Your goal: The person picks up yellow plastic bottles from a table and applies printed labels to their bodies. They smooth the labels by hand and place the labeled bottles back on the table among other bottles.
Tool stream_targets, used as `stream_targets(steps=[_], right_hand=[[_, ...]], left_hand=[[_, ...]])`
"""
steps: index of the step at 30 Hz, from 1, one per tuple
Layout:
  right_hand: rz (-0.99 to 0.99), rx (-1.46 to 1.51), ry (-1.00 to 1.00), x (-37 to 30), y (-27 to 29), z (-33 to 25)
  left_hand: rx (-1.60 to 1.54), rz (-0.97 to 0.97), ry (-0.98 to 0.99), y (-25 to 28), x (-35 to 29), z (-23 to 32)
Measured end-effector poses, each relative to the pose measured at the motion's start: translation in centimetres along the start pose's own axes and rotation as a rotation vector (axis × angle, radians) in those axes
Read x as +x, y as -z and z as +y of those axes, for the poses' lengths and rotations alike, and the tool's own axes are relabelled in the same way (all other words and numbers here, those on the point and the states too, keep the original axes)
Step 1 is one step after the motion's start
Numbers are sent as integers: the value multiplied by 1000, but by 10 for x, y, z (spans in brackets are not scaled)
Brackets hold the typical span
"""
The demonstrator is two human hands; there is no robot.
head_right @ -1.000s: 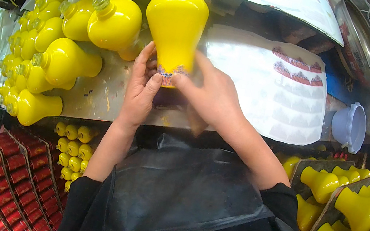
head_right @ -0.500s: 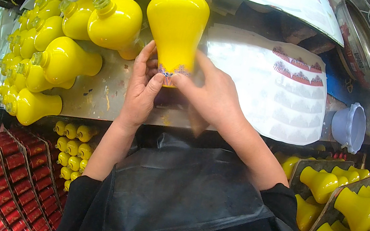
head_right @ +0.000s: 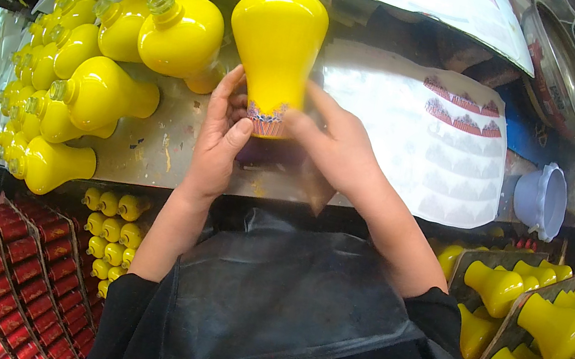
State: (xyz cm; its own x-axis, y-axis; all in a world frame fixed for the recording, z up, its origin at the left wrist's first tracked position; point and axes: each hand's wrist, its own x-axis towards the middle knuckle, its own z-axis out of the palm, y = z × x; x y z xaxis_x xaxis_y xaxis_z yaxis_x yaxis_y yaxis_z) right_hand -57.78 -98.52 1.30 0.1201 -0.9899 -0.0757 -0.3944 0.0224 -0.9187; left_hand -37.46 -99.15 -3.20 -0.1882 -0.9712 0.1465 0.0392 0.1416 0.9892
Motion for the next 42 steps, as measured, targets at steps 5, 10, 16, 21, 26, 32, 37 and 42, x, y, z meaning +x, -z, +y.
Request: stream_targets(steps=[5,10,16,21,26,32,37,42], right_hand=[[-39,6,-82,0,2,8],[-17,-3,-53,-3,-1,10],[-65,162,-78,3,12,1],[57,423,-125,2,41,-16],[47,-137,424,4,30,-37],[104,-720,760,4,25,-63],[-7,-793,820,1,22,-73],[-83,-741,785,-2,24,-64]], left_hand=[[36,-11,-28,0,-1,0],[52,-6,-24,0,0,-1],[45,35,-2,-8,0,5],[35,22,61,-11,-1,10],[-2,-4,67,-9,0,10],[38,4,19,-10,0,6],[88,-8,56,-7,-1,0],[87,-14,8,-4,-1,-4]])
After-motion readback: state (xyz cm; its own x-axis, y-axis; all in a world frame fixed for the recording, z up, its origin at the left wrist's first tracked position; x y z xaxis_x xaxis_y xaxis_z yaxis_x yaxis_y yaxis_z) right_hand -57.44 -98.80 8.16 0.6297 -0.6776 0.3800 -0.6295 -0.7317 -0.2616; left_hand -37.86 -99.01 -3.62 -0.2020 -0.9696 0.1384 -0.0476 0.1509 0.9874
